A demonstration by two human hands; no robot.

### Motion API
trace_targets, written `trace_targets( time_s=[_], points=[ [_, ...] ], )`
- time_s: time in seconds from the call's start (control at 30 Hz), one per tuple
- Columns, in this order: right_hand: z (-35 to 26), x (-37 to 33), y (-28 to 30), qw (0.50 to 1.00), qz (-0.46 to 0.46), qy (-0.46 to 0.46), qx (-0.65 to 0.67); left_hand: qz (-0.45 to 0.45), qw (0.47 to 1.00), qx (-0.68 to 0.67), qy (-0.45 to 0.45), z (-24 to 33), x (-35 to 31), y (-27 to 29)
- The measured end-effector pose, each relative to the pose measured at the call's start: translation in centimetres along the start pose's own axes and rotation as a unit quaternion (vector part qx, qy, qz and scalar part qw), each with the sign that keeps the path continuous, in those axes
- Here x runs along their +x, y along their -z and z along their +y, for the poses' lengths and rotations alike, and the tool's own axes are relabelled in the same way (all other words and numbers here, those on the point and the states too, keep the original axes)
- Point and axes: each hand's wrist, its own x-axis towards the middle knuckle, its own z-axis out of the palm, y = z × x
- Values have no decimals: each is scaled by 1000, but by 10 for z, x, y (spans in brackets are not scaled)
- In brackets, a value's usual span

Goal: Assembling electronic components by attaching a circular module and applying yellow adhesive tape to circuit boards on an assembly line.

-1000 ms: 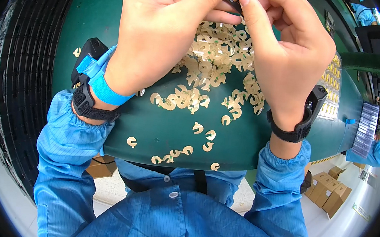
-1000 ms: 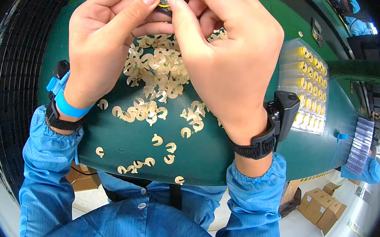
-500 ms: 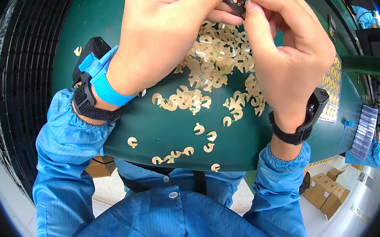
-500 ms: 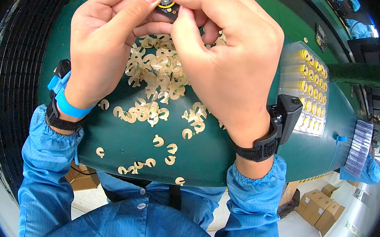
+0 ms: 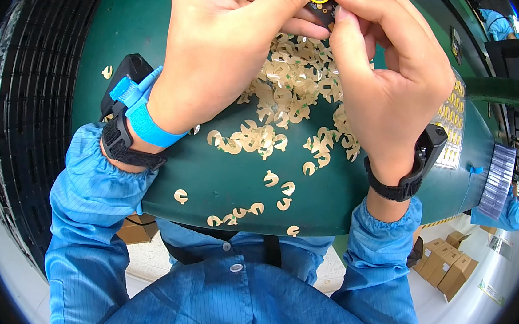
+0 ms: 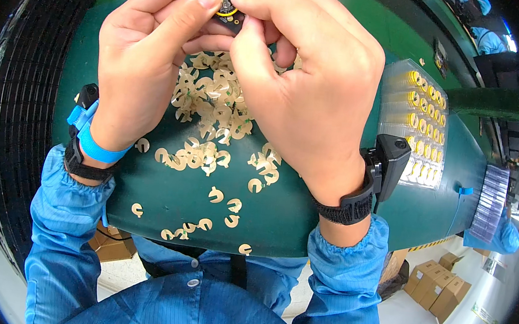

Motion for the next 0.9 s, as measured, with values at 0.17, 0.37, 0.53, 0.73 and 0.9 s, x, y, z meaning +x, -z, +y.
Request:
trace_targets(
  time_s=[0.17,0.37,0.53,0.73,0.9],
  points=[
    [1,2,-2,1000,7,17,-11,-4,1000,-13,11,2,1,1],
    [2,3,-4,999,15,42,-27,-36,998,-48,27,4,1,2],
    [2,5,-6,997,23,66,-44,-60,996,-67,8,3,1,4],
    [3,5,-9,994,29,87,-63,-24,997,-60,46,4,2,6],
    [3,4,-11,992,34,101,-72,-34,998,-29,35,6,2,6]
  ],
)
